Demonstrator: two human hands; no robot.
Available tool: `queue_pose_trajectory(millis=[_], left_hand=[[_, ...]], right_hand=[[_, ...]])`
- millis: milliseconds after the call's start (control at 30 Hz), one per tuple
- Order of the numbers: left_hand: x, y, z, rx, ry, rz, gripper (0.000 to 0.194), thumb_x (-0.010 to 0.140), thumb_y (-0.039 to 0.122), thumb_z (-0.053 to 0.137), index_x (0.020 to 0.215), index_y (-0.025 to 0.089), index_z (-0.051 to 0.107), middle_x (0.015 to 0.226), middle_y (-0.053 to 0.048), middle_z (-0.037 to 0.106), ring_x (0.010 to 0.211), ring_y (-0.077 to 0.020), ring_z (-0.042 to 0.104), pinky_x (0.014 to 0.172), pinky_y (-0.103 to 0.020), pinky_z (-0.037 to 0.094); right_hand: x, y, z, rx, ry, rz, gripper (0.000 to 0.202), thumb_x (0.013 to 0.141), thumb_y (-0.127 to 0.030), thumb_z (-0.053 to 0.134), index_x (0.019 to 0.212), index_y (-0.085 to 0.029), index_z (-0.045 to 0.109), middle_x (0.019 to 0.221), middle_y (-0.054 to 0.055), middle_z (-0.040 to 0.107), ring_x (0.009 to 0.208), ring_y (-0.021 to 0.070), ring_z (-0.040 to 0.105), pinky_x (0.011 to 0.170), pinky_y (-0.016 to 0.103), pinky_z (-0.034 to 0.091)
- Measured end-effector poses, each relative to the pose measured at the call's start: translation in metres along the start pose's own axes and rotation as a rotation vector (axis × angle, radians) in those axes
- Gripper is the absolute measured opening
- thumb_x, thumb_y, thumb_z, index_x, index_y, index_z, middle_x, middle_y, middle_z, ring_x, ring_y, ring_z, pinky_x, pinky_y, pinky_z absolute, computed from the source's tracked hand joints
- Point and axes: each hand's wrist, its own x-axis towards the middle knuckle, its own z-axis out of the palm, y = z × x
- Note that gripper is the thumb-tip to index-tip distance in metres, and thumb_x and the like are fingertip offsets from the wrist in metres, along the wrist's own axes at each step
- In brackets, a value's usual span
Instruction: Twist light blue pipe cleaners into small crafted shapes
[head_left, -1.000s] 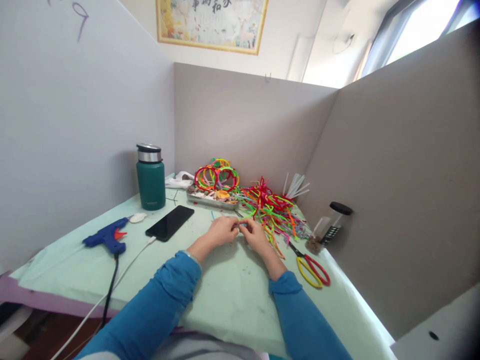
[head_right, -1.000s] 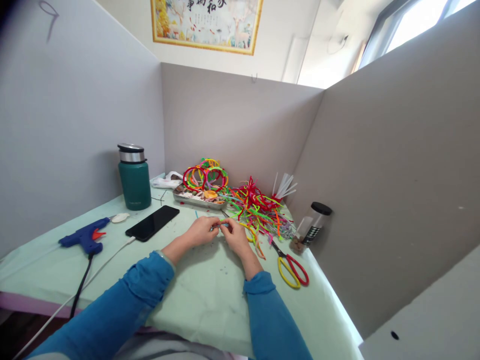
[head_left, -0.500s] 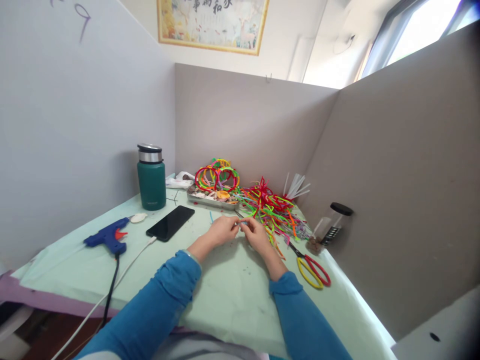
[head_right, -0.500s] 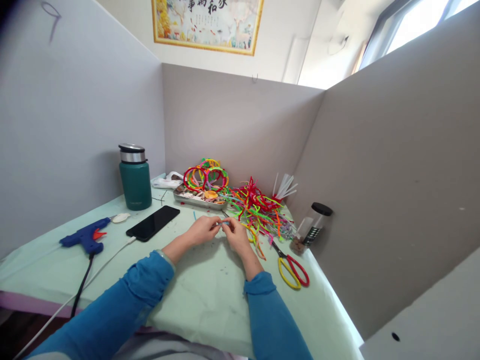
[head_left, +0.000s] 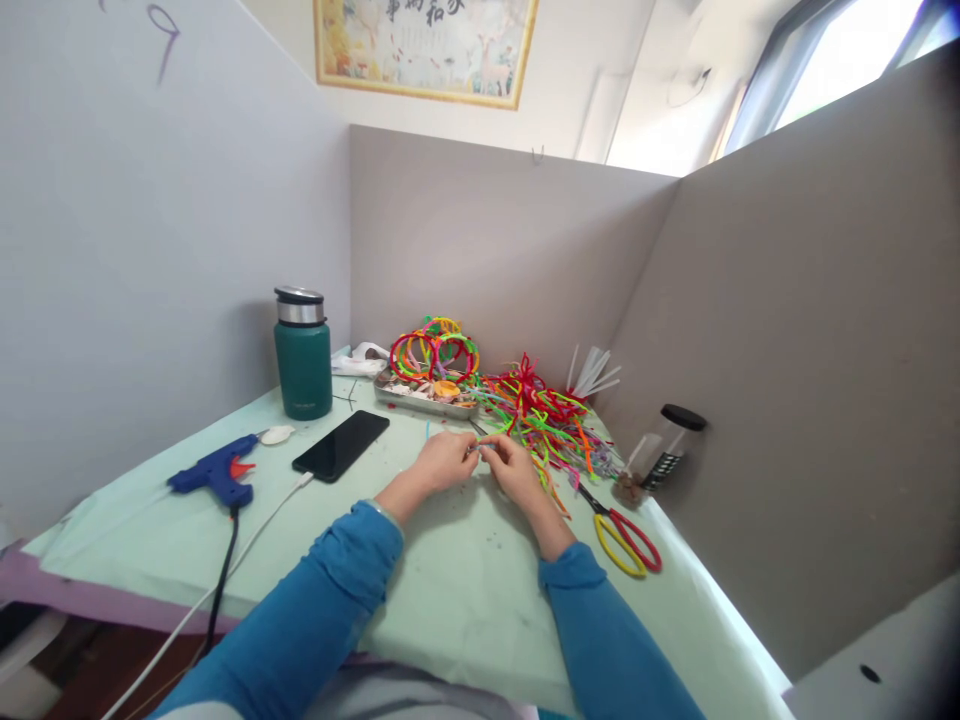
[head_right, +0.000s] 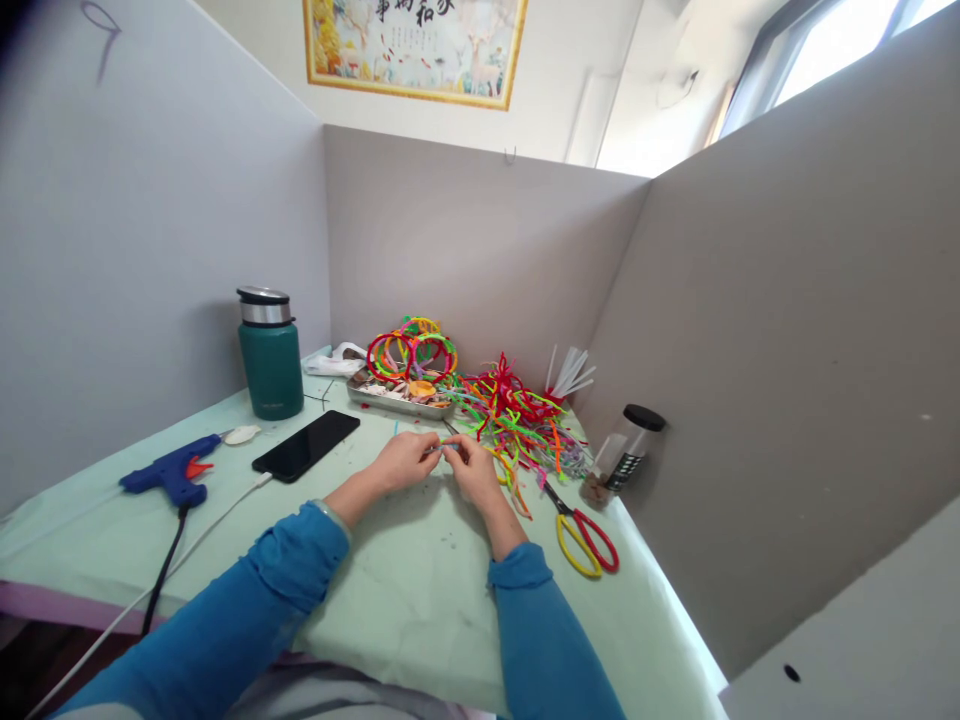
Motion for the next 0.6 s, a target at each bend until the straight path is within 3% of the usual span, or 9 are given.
queue_pose_trajectory(millis=[233, 600], left_hand=[[0.0008, 0.0004, -0.0004, -0.038, 0.014, -0.011, 0.032, 0.089, 0.039, 0.04, 0.099, 0.02, 0.064, 0.08, -0.007, 0.068, 0.077, -0.0197, 0.062, 0.066, -0.026, 0.04], [0.0028, -0.0008, 0.0025, -0.013, -0.006, -0.013, 0.028, 0.088, 0.033, 0.041, 0.087, 0.018, 0.065, 0.077, -0.007, 0.068, 0.073, -0.0188, 0.061, 0.064, -0.025, 0.039]], right_hand=[[-0.0004, -0.0013, -0.0002, 0.038, -0.014, 0.013, 0.025, 0.081, -0.035, 0.049, 0.091, -0.017, 0.064, 0.066, 0.0, 0.057, 0.055, 0.0135, 0.049, 0.053, 0.025, 0.038], [0.0006, 0.0041, 0.0016, 0.017, -0.008, 0.003, 0.021, 0.079, -0.032, 0.05, 0.088, -0.018, 0.063, 0.066, 0.001, 0.06, 0.059, 0.0154, 0.052, 0.054, 0.025, 0.039]])
